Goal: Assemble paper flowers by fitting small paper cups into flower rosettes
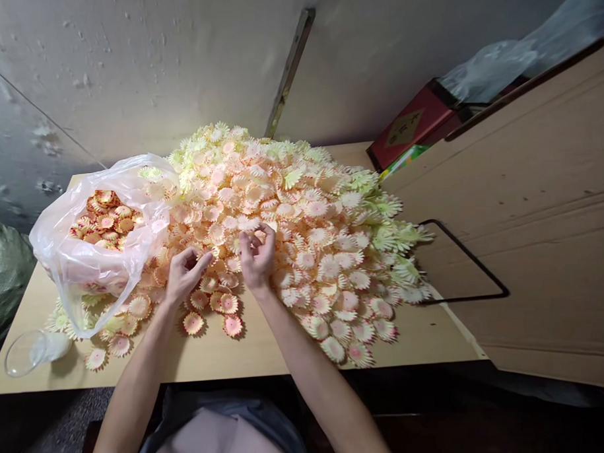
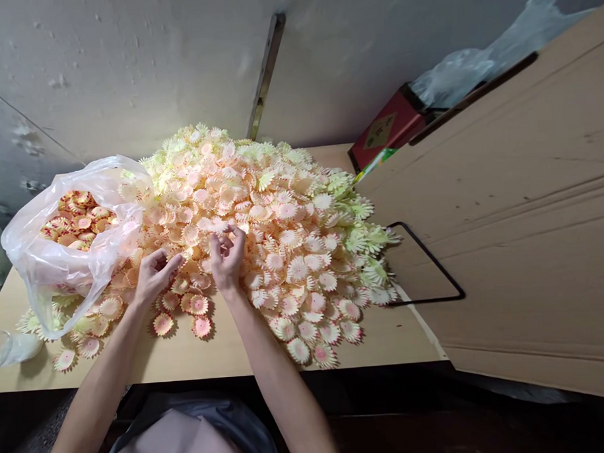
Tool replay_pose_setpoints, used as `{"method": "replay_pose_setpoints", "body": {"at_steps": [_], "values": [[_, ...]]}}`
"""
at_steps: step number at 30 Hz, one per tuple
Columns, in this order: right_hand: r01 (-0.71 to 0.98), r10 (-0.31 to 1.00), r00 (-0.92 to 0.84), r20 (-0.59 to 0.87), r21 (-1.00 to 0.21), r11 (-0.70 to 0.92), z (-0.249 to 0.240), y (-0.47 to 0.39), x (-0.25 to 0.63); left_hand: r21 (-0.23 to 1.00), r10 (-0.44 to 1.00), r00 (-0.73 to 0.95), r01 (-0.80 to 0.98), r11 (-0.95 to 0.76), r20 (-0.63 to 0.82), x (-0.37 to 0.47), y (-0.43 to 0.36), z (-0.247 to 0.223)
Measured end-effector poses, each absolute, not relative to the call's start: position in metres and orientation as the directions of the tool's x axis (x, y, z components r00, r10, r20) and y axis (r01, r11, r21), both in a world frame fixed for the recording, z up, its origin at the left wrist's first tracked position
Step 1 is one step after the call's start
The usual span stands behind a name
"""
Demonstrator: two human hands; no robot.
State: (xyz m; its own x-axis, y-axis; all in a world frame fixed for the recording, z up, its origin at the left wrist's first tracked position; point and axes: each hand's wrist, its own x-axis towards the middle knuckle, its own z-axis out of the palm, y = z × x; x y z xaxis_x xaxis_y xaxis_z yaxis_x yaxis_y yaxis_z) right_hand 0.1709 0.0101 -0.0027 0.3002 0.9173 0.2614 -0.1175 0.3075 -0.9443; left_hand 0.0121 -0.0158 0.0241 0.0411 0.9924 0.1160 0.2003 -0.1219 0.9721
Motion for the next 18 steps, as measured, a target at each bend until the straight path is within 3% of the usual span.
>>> {"method": "replay_pose_setpoints", "body": {"at_steps": [3,7,12,18], "values": [[0.076,0.816,0.35,0.46,-0.882,0.464,-0.0039,0.0084,0.1679,0.966,0.99,-0.019,0.223,-0.134,0.141,0.011,-0.0144,0.0248],[0.237,0.76,0.116,0.639,-0.761,0.603,-0.0041,0.0038,0.166,0.947,0.985,-0.034,0.284,-0.154,0.17,0.0127,-0.0133,0.0255],[0.293,0.72,-0.159,0.676,-0.664,0.688,-0.0027,0.0006,0.1662,0.933,0.978,-0.04,0.312,-0.18,0.203,0.0131,-0.0114,0.0223],[0.226,0.75,-0.142,0.646,-0.717,0.66,-0.001,0.0031,0.166,0.952,0.986,0.026,0.257,-0.163,0.162,0.0105,-0.0082,0.0172]]}}
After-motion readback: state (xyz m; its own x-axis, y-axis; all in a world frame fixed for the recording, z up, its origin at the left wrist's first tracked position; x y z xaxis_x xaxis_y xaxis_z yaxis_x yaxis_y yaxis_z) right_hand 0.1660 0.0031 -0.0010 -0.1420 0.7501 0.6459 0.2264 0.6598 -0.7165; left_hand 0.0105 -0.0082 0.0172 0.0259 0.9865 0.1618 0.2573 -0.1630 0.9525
